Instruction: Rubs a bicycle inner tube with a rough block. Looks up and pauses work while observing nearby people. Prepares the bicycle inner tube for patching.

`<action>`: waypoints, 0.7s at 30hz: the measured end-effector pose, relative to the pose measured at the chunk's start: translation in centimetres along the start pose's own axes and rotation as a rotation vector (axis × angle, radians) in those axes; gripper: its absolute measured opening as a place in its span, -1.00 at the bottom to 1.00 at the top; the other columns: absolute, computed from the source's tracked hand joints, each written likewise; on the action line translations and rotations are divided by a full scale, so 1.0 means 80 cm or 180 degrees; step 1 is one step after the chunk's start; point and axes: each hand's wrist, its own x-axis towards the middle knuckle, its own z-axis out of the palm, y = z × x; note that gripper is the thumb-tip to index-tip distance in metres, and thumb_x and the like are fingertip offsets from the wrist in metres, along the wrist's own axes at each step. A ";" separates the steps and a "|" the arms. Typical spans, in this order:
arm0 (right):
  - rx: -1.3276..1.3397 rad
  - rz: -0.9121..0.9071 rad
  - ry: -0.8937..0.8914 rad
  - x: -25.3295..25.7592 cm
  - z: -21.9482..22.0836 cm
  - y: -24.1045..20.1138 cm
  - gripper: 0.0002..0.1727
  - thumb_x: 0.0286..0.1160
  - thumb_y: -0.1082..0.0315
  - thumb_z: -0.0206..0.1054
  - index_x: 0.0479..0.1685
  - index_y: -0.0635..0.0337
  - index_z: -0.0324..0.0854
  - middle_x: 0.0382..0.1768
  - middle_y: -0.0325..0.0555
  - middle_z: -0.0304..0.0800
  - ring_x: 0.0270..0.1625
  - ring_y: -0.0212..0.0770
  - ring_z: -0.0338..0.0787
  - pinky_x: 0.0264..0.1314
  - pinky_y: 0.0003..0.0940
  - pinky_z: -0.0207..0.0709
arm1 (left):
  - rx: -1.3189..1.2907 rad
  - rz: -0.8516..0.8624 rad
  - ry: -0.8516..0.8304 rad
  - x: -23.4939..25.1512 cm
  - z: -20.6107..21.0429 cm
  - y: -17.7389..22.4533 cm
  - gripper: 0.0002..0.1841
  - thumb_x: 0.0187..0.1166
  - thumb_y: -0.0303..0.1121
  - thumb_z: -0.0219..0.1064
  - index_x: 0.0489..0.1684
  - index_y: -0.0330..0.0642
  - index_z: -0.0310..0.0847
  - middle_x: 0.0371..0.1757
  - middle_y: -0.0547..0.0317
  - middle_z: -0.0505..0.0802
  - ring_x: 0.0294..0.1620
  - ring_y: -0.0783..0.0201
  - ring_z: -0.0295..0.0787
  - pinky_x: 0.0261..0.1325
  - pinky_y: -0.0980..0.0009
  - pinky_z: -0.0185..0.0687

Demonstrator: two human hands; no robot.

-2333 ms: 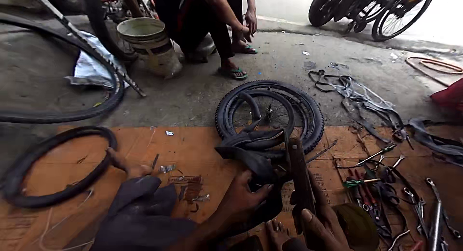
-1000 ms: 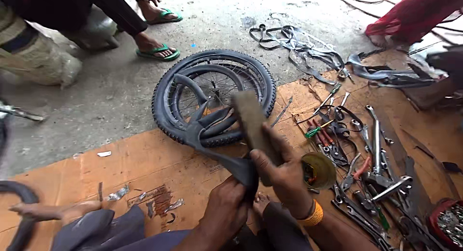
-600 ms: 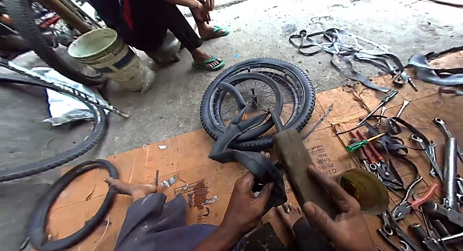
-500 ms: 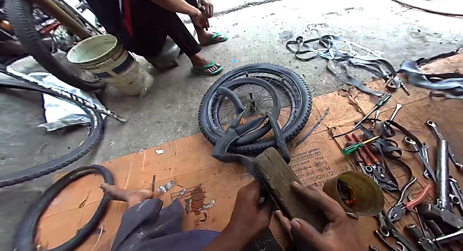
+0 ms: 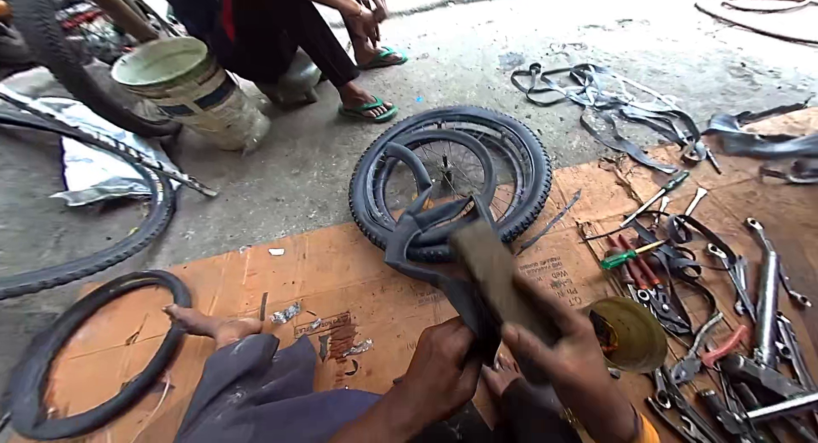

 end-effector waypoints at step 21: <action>-0.0259 -0.0426 0.0147 -0.001 -0.027 -0.030 -0.23 0.40 -0.08 0.55 0.68 -0.13 0.50 0.39 -0.17 0.75 0.22 -0.19 0.84 0.20 -0.21 0.82 | -0.2155 -0.0766 -0.0265 0.022 -0.038 0.021 -0.67 0.60 -0.50 0.36 0.30 -0.36 0.56 -0.04 0.08 0.90 -0.06 0.26 0.89 0.12 0.29 0.85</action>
